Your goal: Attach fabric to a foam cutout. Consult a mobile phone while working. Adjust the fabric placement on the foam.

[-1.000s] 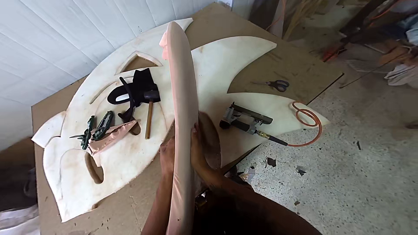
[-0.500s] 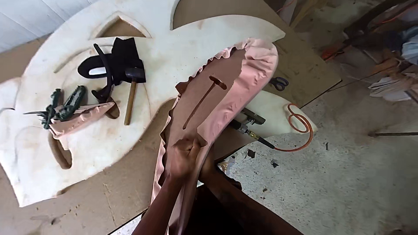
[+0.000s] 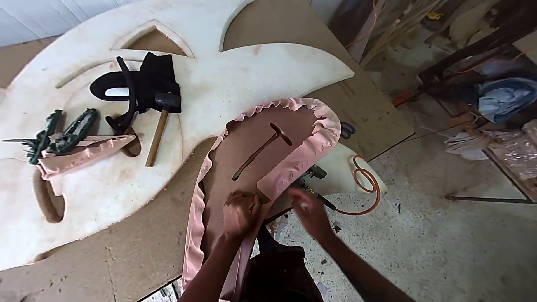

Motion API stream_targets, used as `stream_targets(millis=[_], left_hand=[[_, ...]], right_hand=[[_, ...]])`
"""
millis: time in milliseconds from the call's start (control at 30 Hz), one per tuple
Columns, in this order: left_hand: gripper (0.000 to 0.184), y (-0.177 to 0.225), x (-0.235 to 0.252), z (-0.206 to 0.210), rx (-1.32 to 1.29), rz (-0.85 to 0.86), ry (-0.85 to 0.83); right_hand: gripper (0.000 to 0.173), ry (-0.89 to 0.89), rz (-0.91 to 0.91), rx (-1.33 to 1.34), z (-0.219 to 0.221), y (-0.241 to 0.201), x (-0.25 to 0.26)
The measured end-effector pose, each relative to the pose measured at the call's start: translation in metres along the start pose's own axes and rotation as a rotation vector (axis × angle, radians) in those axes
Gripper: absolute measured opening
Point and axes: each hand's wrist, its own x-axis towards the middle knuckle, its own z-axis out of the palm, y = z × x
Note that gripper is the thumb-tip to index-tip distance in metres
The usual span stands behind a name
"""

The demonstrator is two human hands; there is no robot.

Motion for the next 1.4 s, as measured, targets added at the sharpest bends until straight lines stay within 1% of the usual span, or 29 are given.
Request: stream_targets(millis=[33,67,100,167,267,333,400,433,500,533,633,700,733,800,833,900,967,1000,1067,1200,1333,1400], left_hand=[[0.051,0.001,0.000,0.000,0.001,0.002,0.004],[0.051,0.002,0.001,0.000,-0.003,0.006,0.010],[0.051,0.003,0.002,0.000,-0.006,0.010,0.018],[0.052,0.002,0.001,-0.001,-0.017,0.012,0.021],[0.052,0.001,0.000,-0.003,-0.039,0.008,0.025],[0.052,0.000,0.000,-0.005,-0.070,0.007,0.028],[0.051,-0.001,0.001,-0.007,-0.112,-0.004,0.023],[0.050,-0.001,0.001,-0.009,-0.132,-0.020,0.007],[0.048,-0.005,0.002,-0.014,-0.151,-0.048,-0.004],[0.047,-0.007,0.001,-0.015,-0.144,-0.058,-0.014],[0.049,-0.009,0.001,-0.007,-0.077,-0.051,-0.047],[0.049,-0.009,0.001,-0.002,-0.042,-0.064,-0.102],[0.050,-0.009,0.000,0.001,-0.026,-0.056,-0.115],[0.049,-0.011,-0.005,0.009,-0.009,-0.013,-0.080],[0.048,-0.012,-0.004,0.012,-0.007,0.002,-0.063],[0.048,-0.010,-0.001,0.015,-0.021,-0.002,-0.061],[0.046,-0.009,-0.002,0.015,-0.035,-0.016,-0.082],[0.046,-0.009,-0.002,0.015,-0.039,-0.020,-0.084],[0.044,-0.010,-0.004,0.016,-0.044,-0.020,-0.078],[0.042,-0.013,-0.007,0.020,-0.047,-0.006,-0.035],[0.040,-0.023,-0.007,0.026,-0.059,0.020,-0.025],[0.038,-0.023,-0.008,0.026,-0.080,0.020,-0.052]], right_hand=[[0.025,0.115,-0.092,-0.164,-0.010,0.014,0.019],[0.027,0.169,-0.158,-0.293,-0.017,0.024,0.039],[0.031,0.156,-0.198,-0.402,-0.019,0.032,0.056],[0.039,0.068,-0.275,-0.552,-0.013,0.044,0.078],[0.035,-0.034,-0.395,-0.633,-0.004,0.046,0.092],[0.033,-0.094,-0.407,-0.660,-0.005,0.041,0.095],[0.029,-0.108,-0.350,-0.715,-0.014,0.028,0.092],[0.034,-0.124,-0.292,-0.731,-0.022,0.015,0.087],[0.059,-0.183,-0.172,-0.756,-0.048,-0.013,0.076],[0.068,-0.205,-0.128,-0.746,-0.062,-0.022,0.067],[0.069,-0.292,-0.008,-0.631,-0.109,-0.027,0.028],[0.072,-0.361,0.086,-0.534,-0.125,-0.029,0.000],[0.072,-0.419,0.121,-0.525,-0.124,-0.036,-0.013],[0.059,-0.517,0.093,-0.584,-0.108,-0.054,-0.040],[0.056,-0.539,0.046,-0.611,-0.097,-0.060,-0.049],[0.053,-0.513,-0.021,-0.558,-0.082,-0.068,-0.058],[0.045,-0.402,-0.025,-0.465,-0.070,-0.070,-0.057],[0.043,-0.375,-0.019,-0.439,-0.065,-0.073,-0.052],[0.042,-0.390,-0.031,-0.444,-0.058,-0.075,-0.038],[0.044,-0.478,-0.125,-0.539,-0.042,-0.063,-0.027],[0.042,-0.509,-0.123,-0.589,-0.033,-0.060,-0.024],[0.040,-0.515,-0.127,-0.592,-0.032,-0.061,-0.026]])
